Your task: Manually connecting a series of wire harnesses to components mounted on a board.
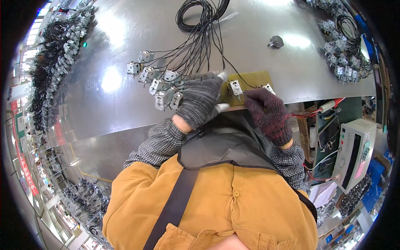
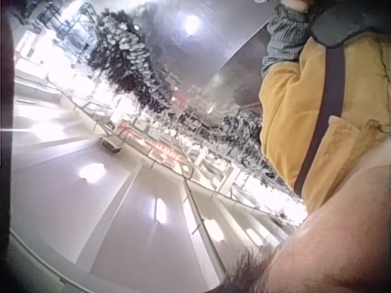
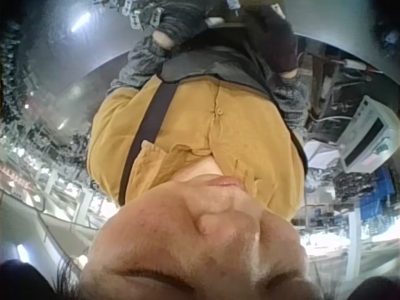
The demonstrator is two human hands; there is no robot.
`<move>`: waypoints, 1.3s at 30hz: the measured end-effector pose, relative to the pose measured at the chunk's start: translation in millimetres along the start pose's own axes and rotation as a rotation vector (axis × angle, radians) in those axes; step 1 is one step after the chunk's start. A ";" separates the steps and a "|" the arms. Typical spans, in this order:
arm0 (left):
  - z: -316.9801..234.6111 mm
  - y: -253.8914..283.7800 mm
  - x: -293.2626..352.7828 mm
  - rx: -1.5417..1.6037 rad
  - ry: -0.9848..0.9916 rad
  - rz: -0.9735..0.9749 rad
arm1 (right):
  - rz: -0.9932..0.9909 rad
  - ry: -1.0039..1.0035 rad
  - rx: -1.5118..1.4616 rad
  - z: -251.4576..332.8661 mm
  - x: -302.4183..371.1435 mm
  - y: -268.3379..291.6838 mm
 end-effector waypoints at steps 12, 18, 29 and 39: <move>42.5 -20.6 -1.3 0.473 0.175 0.056 | -0.002 0.015 0.087 -36.7 -6.5 -19.2; 46.0 -22.1 -19.3 0.384 0.231 0.207 | -0.072 0.055 0.102 -51.7 -18.3 -14.3; 5.0 -34.0 -23.8 0.070 0.017 0.046 | -0.042 0.162 0.168 -2.7 -2.5 2.0; 3.9 -51.2 -30.9 -0.022 0.128 0.157 | 0.104 0.121 0.549 14.1 -4.6 4.4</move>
Point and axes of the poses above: each hand's wrist, its own x-axis away from the middle knuckle, its own y-axis out of the back of the hand, z = x × y, the point moved 5 cm from there along -x, towards the middle knuckle, and after that the axes turned 13 degrees about x, right-handed, at the moved point
